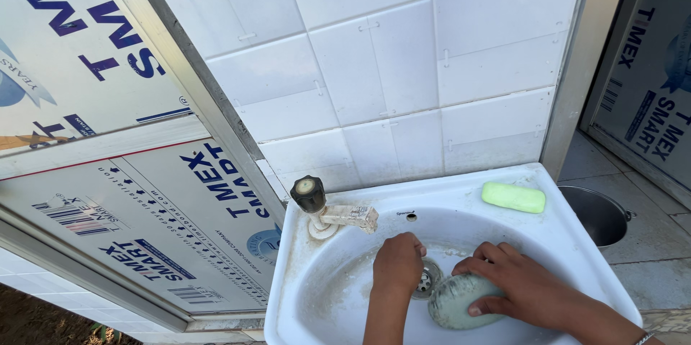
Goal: The person scrubs a white ceramic sink using a green sponge and a bar of soap. They wipe the sink basin, faucet, and surrounding tiled wall, then rinse the sponge under running water from the tap.
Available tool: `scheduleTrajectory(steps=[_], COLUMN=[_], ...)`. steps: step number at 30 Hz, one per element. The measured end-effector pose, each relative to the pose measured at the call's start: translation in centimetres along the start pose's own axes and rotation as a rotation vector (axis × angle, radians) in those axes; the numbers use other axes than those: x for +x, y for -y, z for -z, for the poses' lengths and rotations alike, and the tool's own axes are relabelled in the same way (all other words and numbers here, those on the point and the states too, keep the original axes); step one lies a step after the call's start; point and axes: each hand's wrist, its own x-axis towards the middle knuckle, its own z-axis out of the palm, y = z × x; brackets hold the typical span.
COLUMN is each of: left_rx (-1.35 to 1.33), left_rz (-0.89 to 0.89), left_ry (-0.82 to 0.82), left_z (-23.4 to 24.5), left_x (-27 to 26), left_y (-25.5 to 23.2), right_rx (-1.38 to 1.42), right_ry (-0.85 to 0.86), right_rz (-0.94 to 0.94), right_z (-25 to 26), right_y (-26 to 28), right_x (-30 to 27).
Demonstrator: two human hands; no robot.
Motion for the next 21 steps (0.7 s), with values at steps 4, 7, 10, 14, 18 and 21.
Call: scheduleTrajectory(steps=[4,7,10,14,18,21], left_rx=[0.053,-0.043,-0.25,0.084,0.474,0.469], left_rz=[0.092,-0.001,-0.274,-0.265,-0.29,-0.248], left_ry=[0.053,0.065,0.081,0.369,0.36,0.351], left_z=[0.0,-0.2,-0.9,-2.9,-5.2,-5.6], left_x=[-0.8,-1.7,-2.5,-2.8,-2.2,-1.8], left_y=[2.1,1.9,0.3,-2.6,-4.4,-4.0], right_rx=[-0.031,-0.005,0.089,0.181,0.209,0.21], right_ry=[-0.033,-0.086,-0.215,-0.456,-0.397,-0.364], right_rz=[-0.03,-0.026,-0.031,0.056,-0.089,-0.116], right_z=[-0.7,-2.0,-3.3,-4.6,-4.5,-4.1], right_y=[-0.8,-2.2,-4.0,-5.9,-6.4,-5.9], right_x=[0.6,1.5,2.5,3.8,3.7,3.4])
